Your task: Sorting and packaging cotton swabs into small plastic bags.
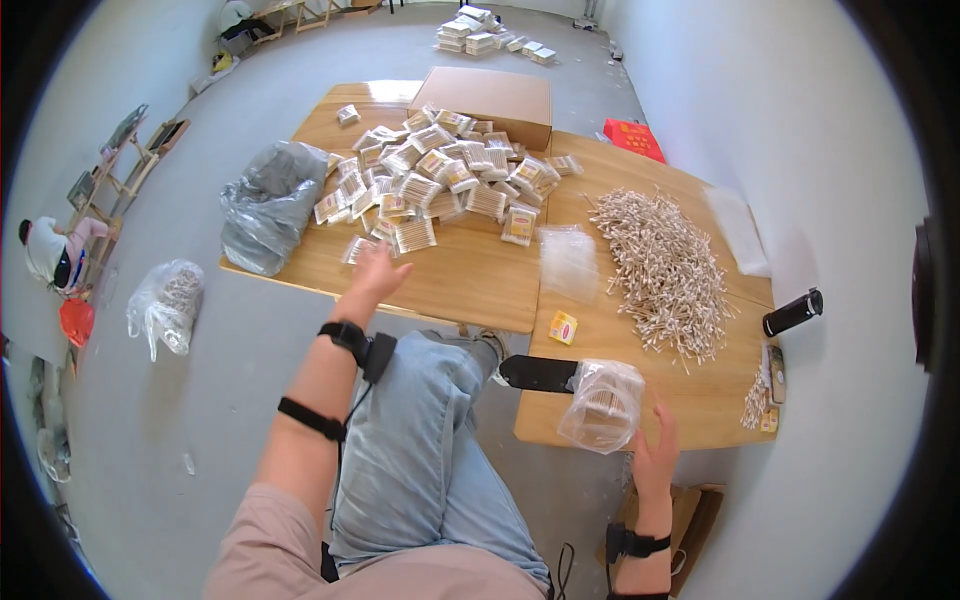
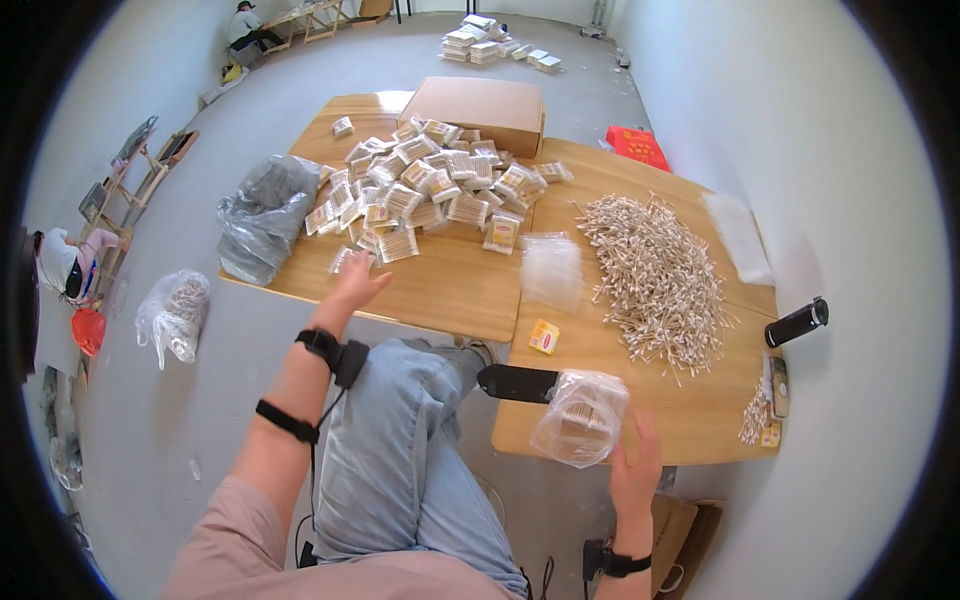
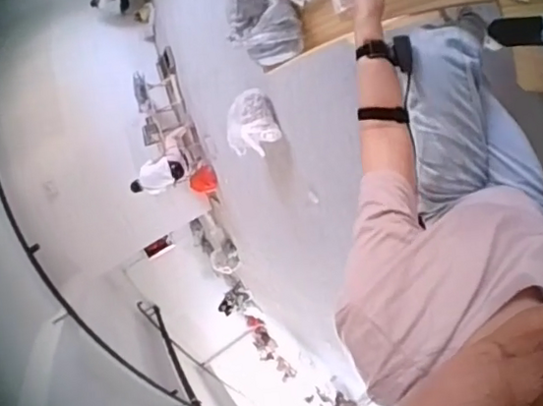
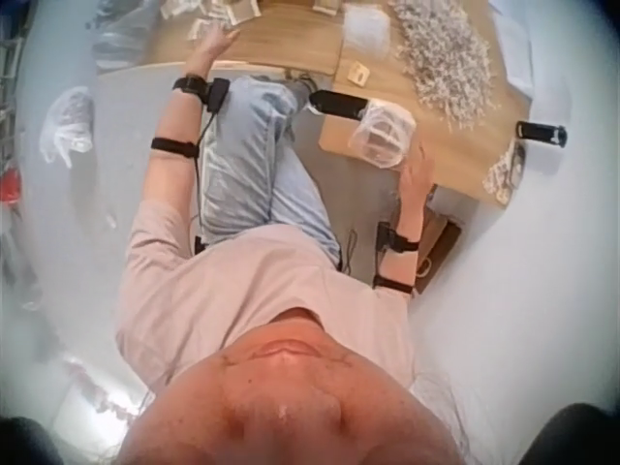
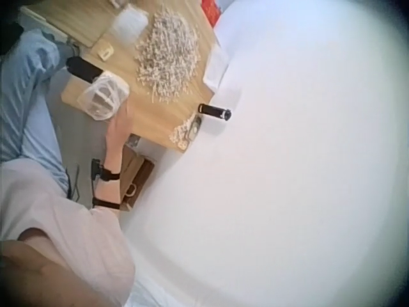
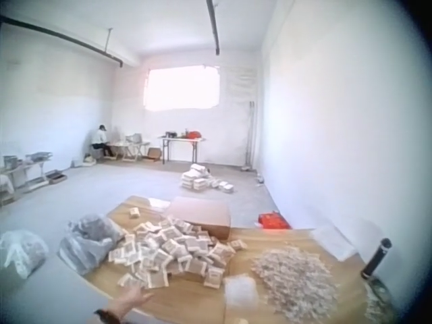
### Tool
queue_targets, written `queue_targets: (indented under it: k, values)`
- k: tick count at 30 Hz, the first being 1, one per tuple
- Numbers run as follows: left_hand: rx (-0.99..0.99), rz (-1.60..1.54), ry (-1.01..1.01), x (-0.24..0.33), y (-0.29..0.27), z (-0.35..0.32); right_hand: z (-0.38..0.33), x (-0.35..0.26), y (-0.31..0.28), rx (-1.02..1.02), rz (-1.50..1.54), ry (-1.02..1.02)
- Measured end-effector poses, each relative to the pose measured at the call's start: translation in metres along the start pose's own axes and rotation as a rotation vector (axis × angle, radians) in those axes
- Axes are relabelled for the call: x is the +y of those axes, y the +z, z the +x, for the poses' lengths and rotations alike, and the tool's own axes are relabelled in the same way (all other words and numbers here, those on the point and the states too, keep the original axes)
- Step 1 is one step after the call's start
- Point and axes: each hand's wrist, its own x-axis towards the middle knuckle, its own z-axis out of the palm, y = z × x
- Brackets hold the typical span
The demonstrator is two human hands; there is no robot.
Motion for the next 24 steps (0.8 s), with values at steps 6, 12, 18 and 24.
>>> queue_targets:
  k: [6,12,18,24]
  values:
    - [0.036,-0.084,-0.033,-0.059,0.048,0.030,-0.037,0.010,0.007,0.042,0.040,0.194]
    - [-0.007,-0.769,0.019,-0.073,0.007,0.019,-0.033,-0.021,0.013,0.155,0.022,0.086]
    - [-0.628,-0.802,0.522,0.084,-0.117,-0.134,-0.019,-0.097,0.013,0.101,0.150,-0.272]
    - [-0.862,-0.546,1.039,0.169,-0.090,-0.229,-0.029,-0.099,0.027,-0.085,0.071,-0.436]
